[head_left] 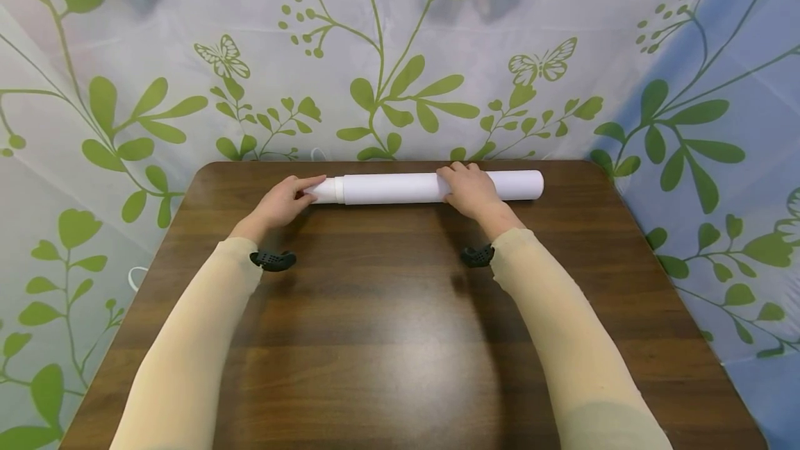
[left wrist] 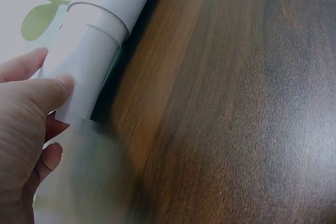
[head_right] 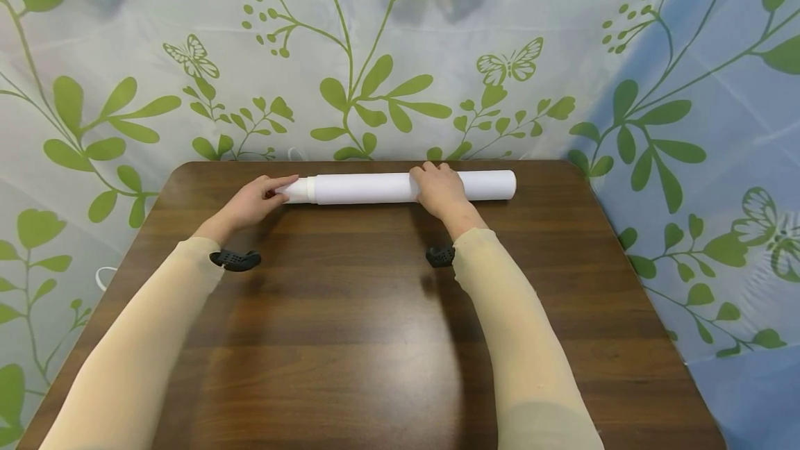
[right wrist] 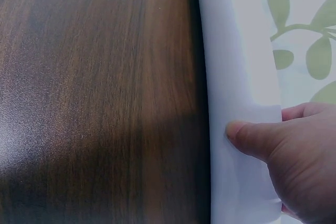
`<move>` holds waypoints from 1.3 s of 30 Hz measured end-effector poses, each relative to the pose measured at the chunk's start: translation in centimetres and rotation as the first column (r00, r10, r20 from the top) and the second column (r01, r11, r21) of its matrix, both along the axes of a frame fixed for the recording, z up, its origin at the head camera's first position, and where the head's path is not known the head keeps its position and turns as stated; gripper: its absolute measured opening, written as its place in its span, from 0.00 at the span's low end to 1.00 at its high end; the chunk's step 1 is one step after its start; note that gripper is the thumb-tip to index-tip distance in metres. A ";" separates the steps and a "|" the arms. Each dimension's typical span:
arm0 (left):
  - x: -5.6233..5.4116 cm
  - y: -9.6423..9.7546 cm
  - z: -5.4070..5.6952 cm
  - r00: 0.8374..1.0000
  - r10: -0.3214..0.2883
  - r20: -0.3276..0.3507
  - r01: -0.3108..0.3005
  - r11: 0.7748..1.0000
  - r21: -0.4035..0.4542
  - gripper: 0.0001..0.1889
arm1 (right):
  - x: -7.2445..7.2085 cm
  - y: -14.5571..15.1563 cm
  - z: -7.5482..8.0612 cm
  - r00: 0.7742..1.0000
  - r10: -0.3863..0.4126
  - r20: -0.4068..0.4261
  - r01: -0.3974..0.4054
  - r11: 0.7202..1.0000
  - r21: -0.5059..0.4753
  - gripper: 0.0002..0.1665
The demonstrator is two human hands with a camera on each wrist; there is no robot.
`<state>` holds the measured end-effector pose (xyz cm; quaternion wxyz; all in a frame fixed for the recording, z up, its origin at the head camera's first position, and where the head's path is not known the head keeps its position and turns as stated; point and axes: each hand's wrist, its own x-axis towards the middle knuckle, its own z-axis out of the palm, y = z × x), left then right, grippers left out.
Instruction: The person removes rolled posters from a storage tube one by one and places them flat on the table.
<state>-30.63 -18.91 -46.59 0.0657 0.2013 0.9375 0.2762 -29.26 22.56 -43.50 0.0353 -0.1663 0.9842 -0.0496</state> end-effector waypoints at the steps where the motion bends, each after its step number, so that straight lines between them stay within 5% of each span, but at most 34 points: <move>1: 0.0 0.0 0.0 1.000 0.005 0.004 -0.005 1.000 0.000 0.28 | 0.0 0.0 0.0 1.000 0.000 0.001 0.000 1.000 0.001 0.36; 39: 0.4 -3.4 0.2 0.997 0.064 0.035 -0.065 0.997 0.038 0.29 | 0.5 0.0 0.1 1.000 0.003 -0.026 -0.003 1.000 -0.004 0.35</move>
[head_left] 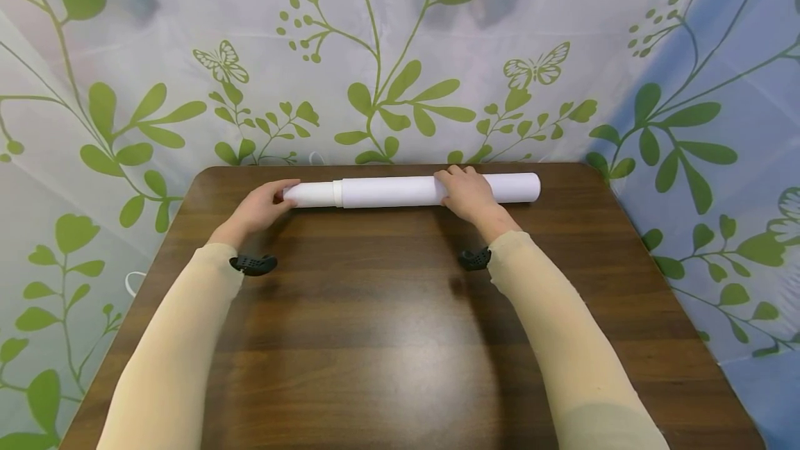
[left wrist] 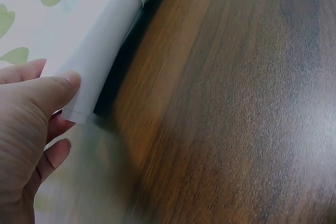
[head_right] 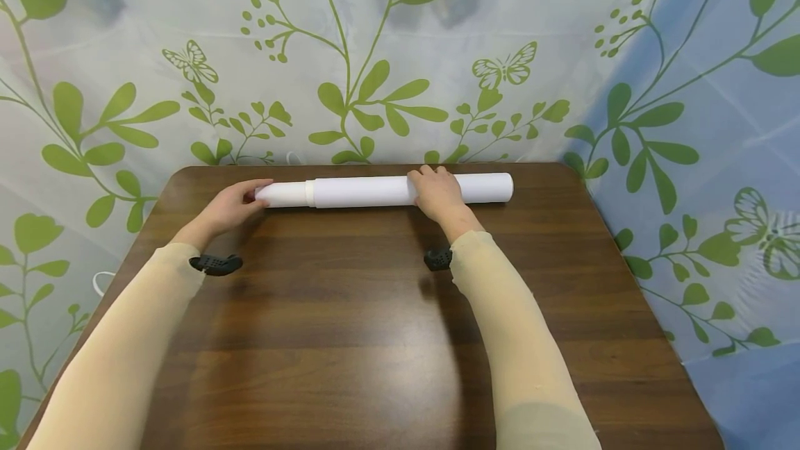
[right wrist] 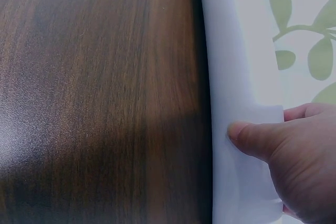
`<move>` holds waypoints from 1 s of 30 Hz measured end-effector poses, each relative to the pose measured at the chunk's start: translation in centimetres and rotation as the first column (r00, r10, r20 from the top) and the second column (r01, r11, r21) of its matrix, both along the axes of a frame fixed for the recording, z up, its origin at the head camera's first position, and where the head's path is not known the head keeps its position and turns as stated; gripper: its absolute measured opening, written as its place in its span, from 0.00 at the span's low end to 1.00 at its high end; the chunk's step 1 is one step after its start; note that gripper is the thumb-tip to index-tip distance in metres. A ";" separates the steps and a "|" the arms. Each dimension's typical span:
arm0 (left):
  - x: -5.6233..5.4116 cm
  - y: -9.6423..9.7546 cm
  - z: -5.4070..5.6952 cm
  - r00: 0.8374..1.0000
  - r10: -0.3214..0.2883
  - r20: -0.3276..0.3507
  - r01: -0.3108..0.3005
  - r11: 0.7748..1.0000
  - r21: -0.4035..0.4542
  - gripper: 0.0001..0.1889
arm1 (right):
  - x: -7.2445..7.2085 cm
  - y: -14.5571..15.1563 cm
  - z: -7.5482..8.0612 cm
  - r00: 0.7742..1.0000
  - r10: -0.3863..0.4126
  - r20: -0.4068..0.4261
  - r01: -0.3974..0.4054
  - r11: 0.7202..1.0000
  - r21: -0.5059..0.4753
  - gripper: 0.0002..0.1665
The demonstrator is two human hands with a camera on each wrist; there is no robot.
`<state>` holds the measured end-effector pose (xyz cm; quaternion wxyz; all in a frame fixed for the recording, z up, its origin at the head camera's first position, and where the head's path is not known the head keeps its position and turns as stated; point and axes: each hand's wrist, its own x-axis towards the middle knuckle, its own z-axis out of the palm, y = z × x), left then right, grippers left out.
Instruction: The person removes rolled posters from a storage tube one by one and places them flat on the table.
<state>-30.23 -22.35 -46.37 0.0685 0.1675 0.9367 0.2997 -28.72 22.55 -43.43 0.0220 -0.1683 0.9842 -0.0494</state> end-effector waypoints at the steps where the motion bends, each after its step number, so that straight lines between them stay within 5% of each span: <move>1: 0.0 -0.1 0.0 1.000 0.001 0.003 -0.001 1.000 0.002 0.29 | 0.0 0.0 0.0 1.000 0.000 0.000 0.000 1.000 0.000 0.35; 20: 0.7 -1.7 0.0 0.998 0.060 0.035 -0.060 0.998 0.005 0.29 | -0.3 -0.1 -0.4 1.000 -0.001 0.002 0.001 1.000 0.016 0.36; 30: 0.8 -2.1 -0.3 0.997 0.075 0.026 -0.077 0.994 0.078 0.32 | -0.4 0.0 -0.4 1.000 -0.001 -0.003 0.001 1.000 0.021 0.36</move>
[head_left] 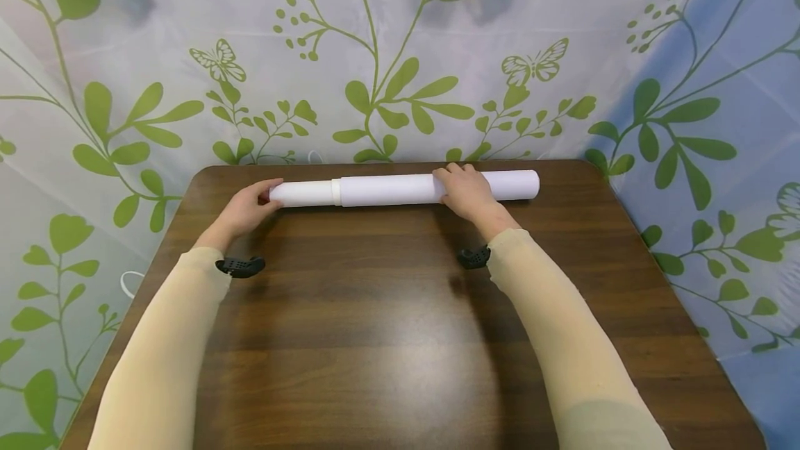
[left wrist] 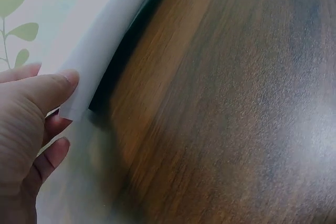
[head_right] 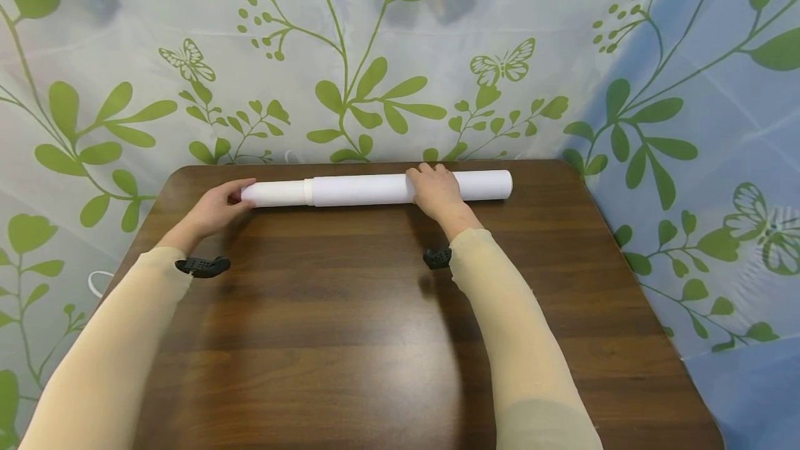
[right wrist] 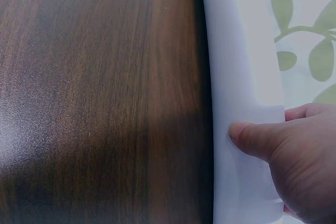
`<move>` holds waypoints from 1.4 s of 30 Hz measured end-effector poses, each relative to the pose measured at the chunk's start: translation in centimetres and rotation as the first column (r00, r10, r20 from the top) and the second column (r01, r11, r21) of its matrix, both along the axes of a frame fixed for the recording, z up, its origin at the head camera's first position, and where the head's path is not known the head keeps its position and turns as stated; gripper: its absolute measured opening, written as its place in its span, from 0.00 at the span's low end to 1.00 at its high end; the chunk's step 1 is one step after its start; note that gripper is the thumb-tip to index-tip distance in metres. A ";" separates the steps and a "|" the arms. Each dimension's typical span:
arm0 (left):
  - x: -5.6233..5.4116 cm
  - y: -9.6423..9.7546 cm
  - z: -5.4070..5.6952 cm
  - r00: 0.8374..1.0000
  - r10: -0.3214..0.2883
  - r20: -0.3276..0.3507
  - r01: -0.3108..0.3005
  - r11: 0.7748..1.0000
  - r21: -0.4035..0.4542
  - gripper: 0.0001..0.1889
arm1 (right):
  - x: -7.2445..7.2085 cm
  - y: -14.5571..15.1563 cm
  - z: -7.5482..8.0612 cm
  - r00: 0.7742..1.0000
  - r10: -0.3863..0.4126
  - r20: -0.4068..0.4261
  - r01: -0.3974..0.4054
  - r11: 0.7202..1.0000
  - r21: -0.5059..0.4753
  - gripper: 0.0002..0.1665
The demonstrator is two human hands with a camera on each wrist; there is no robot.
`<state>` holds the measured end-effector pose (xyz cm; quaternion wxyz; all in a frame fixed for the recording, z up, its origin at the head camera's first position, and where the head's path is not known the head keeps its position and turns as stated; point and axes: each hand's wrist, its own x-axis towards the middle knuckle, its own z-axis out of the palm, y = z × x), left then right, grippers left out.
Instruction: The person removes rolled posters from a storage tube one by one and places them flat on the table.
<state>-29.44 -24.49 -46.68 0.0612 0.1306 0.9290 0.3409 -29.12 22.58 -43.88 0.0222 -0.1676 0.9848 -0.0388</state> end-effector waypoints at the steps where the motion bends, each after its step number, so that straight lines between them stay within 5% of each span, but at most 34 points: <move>1: 0.0 0.0 -0.1 1.000 0.015 0.008 -0.015 1.000 0.013 0.33 | 0.0 0.0 0.0 1.000 0.000 -0.001 0.000 1.000 0.001 0.36; 7: 0.3 -0.3 -0.4 0.981 0.144 0.133 -0.159 0.981 0.110 0.42 | 0.0 0.0 0.0 1.000 0.003 -0.004 -0.003 1.000 0.005 0.36; 11: 0.3 -0.3 -0.6 0.966 0.182 0.182 -0.208 0.968 0.140 0.38 | 0.0 -0.1 0.0 1.000 0.003 -0.006 -0.003 1.000 0.002 0.36; 19: 0.4 -0.1 -0.7 0.967 0.183 0.178 -0.196 0.979 0.059 0.28 | 0.1 -0.1 0.0 1.000 0.001 -0.003 -0.001 1.000 -0.009 0.36; 42: 0.7 -1.0 0.2 0.959 0.210 0.189 -0.229 0.970 0.085 0.29 | 0.2 -0.1 0.0 1.000 -0.012 -0.007 0.012 1.000 -0.012 0.36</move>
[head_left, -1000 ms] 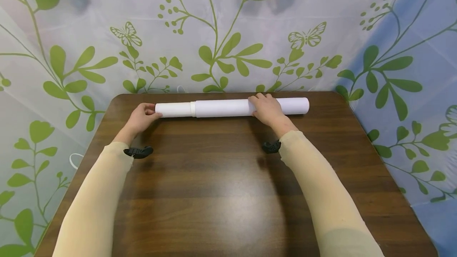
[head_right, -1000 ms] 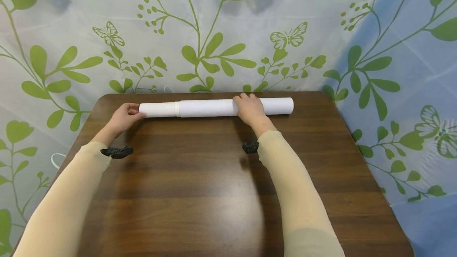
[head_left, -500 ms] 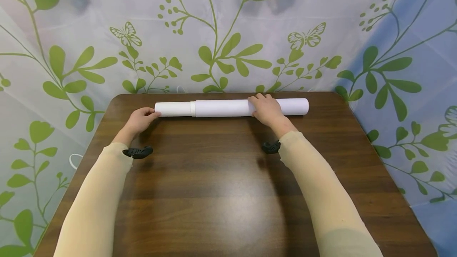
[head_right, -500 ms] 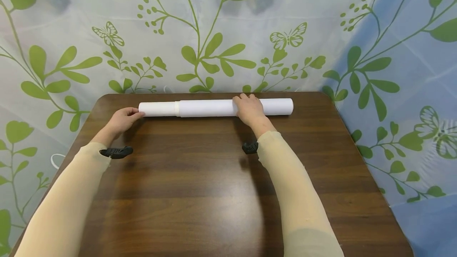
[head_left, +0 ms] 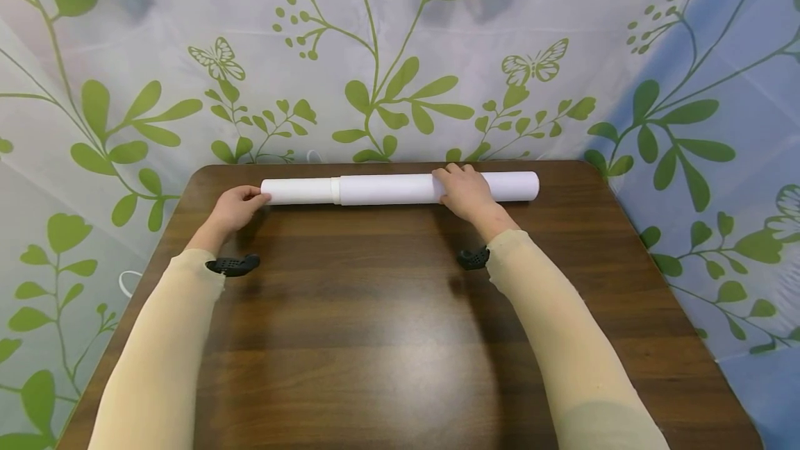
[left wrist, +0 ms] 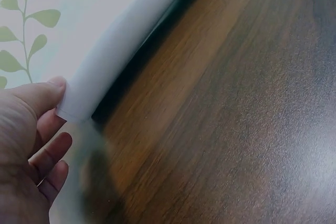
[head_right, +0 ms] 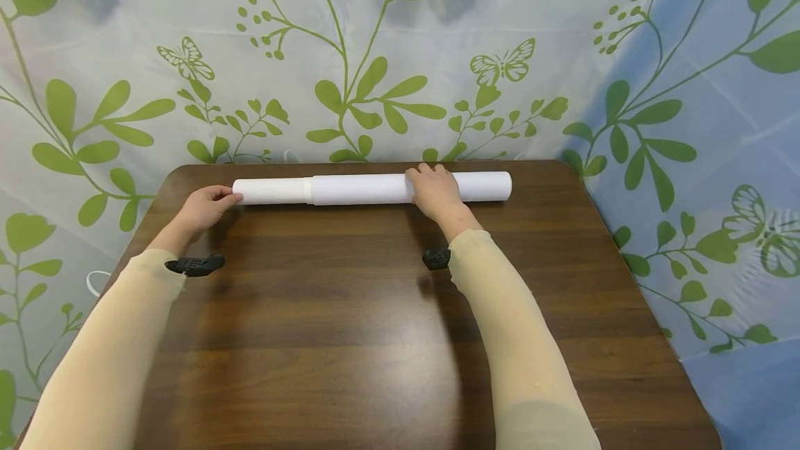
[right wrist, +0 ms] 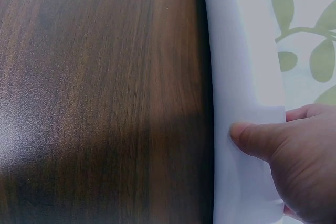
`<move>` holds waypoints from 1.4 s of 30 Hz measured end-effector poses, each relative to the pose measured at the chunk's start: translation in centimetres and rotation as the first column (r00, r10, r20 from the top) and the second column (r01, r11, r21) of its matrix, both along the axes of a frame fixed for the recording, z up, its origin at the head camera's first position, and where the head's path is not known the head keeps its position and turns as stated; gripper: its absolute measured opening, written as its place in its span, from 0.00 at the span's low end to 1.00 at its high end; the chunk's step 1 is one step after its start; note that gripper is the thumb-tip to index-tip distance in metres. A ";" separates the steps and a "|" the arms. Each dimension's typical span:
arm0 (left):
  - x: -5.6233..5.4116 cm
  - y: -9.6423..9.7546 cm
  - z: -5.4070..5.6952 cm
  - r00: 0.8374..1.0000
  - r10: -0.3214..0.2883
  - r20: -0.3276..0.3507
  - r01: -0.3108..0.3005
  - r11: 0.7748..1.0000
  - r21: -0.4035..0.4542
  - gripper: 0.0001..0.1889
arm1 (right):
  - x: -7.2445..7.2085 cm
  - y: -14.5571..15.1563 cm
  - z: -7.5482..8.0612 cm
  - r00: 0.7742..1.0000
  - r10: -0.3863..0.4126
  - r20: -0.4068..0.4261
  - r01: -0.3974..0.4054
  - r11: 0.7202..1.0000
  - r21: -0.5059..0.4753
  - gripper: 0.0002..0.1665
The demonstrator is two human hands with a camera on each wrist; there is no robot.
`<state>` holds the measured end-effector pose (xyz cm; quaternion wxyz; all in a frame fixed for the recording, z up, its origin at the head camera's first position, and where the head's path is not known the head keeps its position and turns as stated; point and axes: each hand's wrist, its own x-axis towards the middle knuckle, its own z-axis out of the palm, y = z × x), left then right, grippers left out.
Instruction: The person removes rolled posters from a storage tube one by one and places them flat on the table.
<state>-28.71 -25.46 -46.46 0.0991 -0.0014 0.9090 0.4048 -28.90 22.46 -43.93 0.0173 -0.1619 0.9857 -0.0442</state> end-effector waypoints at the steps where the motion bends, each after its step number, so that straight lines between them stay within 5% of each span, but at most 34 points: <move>1: 0.0 -0.1 0.0 1.000 0.006 0.002 -0.006 1.000 0.004 0.30 | 0.0 0.0 0.0 1.000 0.001 -0.002 -0.001 1.000 0.000 0.36; 25: 0.4 -2.1 0.1 0.997 0.071 -0.023 -0.071 0.997 -0.004 0.32 | 0.1 -0.1 0.1 1.000 0.003 -0.015 -0.003 1.000 0.000 0.36; 42: 0.1 -3.2 -0.8 0.994 0.105 -0.029 -0.104 0.994 0.037 0.33 | 0.2 -0.2 0.2 1.000 -0.004 -0.022 0.004 1.000 -0.002 0.36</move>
